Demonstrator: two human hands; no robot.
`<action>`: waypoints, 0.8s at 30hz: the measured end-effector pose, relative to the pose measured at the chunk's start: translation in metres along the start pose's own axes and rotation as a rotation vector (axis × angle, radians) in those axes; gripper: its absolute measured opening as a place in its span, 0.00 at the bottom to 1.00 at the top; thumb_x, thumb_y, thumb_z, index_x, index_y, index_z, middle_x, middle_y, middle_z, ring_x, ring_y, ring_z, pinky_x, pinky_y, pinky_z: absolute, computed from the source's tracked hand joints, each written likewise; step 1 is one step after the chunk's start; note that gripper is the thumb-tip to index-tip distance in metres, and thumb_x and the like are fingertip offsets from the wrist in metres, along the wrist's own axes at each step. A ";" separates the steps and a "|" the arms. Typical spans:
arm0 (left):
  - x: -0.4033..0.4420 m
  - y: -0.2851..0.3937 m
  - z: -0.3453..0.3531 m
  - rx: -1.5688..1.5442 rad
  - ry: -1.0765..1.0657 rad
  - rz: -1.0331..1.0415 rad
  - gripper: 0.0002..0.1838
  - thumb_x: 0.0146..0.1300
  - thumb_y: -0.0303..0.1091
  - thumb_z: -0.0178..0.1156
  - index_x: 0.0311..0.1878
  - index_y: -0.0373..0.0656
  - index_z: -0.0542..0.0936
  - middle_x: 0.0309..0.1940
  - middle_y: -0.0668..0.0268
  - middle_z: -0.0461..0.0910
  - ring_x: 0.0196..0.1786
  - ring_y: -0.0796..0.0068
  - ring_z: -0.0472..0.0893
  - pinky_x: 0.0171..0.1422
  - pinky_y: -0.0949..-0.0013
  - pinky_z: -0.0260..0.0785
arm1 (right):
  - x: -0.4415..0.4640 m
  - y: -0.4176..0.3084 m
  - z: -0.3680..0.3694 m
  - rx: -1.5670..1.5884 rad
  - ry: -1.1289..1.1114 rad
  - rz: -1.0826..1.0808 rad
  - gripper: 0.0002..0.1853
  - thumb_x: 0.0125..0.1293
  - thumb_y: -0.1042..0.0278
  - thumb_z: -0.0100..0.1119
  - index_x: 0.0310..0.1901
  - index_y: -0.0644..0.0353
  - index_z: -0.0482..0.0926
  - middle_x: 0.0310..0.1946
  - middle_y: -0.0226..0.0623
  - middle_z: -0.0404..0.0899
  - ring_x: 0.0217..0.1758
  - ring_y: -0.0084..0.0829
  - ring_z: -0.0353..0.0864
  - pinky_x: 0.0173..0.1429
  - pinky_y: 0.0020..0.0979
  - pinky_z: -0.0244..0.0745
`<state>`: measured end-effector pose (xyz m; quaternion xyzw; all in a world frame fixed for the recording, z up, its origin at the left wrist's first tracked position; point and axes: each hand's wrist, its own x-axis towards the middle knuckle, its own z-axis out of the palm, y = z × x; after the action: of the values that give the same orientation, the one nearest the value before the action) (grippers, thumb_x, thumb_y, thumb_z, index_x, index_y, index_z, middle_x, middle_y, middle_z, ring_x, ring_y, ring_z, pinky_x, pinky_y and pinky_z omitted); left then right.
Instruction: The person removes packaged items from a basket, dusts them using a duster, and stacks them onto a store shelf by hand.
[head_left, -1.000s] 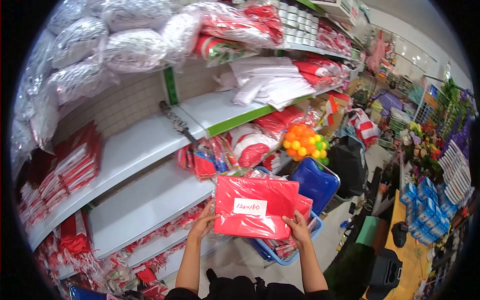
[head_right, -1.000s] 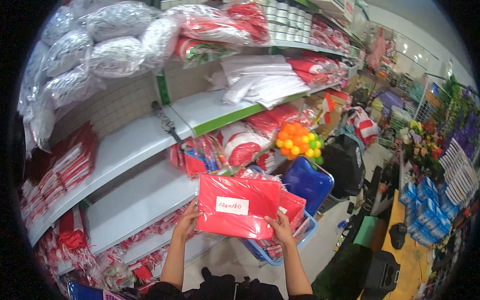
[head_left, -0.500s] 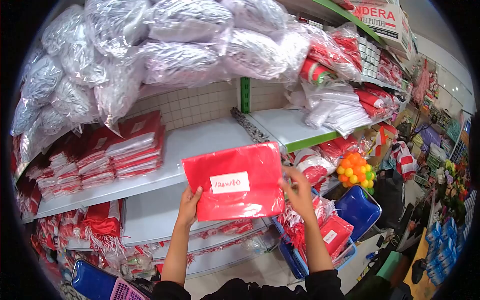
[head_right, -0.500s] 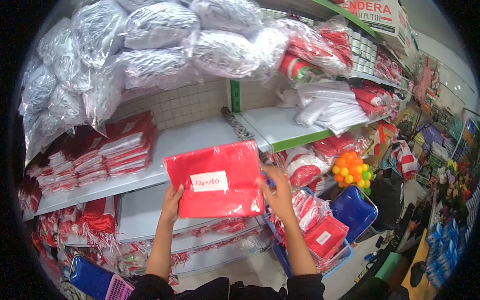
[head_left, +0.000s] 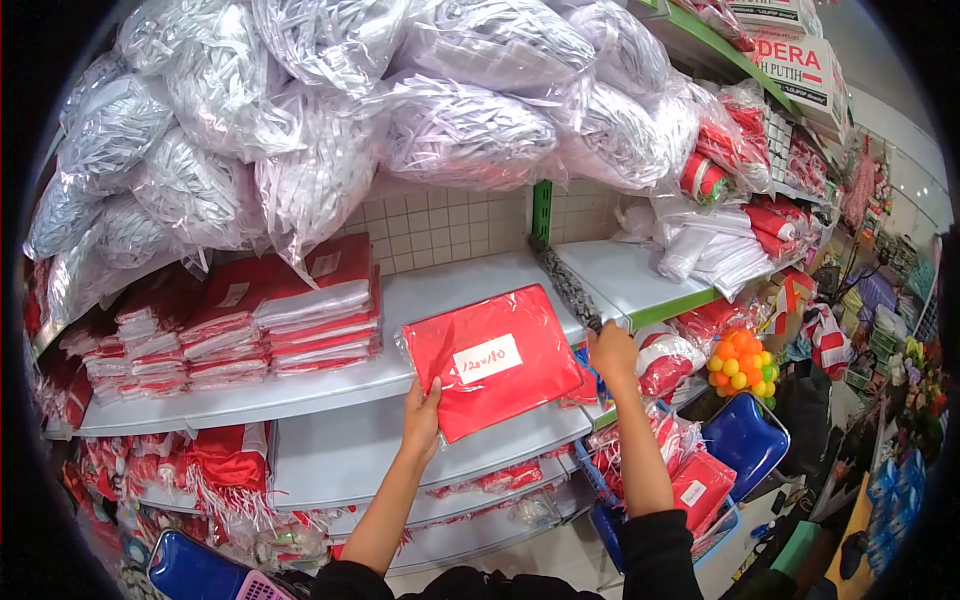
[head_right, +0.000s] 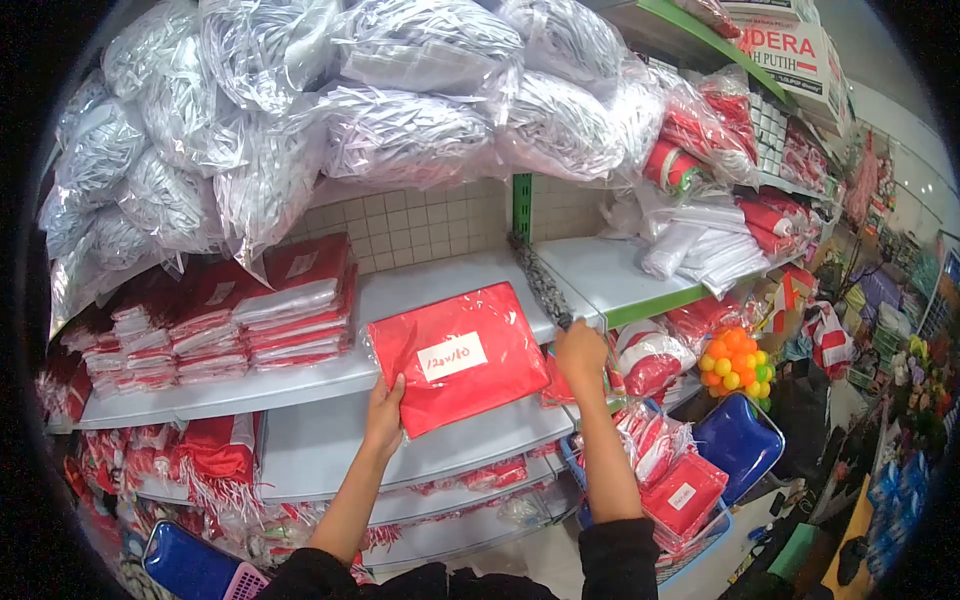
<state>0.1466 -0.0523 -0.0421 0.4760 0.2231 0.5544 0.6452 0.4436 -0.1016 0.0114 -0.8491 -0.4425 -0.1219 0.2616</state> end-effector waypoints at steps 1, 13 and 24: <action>0.002 -0.003 -0.002 0.043 0.007 0.022 0.19 0.70 0.33 0.47 0.61 0.37 0.65 0.56 0.62 0.72 0.55 0.74 0.72 0.60 0.69 0.65 | -0.008 0.006 0.004 0.147 0.064 -0.007 0.19 0.64 0.57 0.51 0.44 0.69 0.73 0.32 0.55 0.80 0.38 0.51 0.81 0.42 0.43 0.75; 0.002 -0.015 -0.002 -0.124 0.072 0.040 0.26 0.72 0.45 0.43 0.66 0.40 0.60 0.61 0.61 0.67 0.61 0.70 0.69 0.64 0.66 0.63 | -0.254 0.012 0.081 0.643 -0.260 -0.112 0.13 0.64 0.64 0.51 0.32 0.68 0.71 0.15 0.49 0.71 0.19 0.48 0.73 0.27 0.44 0.64; -0.003 -0.006 0.007 -0.185 0.095 -0.072 0.28 0.72 0.44 0.41 0.68 0.37 0.55 0.66 0.60 0.60 0.67 0.68 0.62 0.70 0.65 0.55 | -0.190 0.040 0.032 0.616 -0.601 -0.248 0.27 0.68 0.53 0.47 0.56 0.73 0.67 0.35 0.65 0.76 0.44 0.58 0.78 0.50 0.45 0.70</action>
<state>0.1542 -0.0575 -0.0446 0.3795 0.2184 0.5708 0.6946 0.3651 -0.2336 -0.1118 -0.6699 -0.6128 0.2372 0.3456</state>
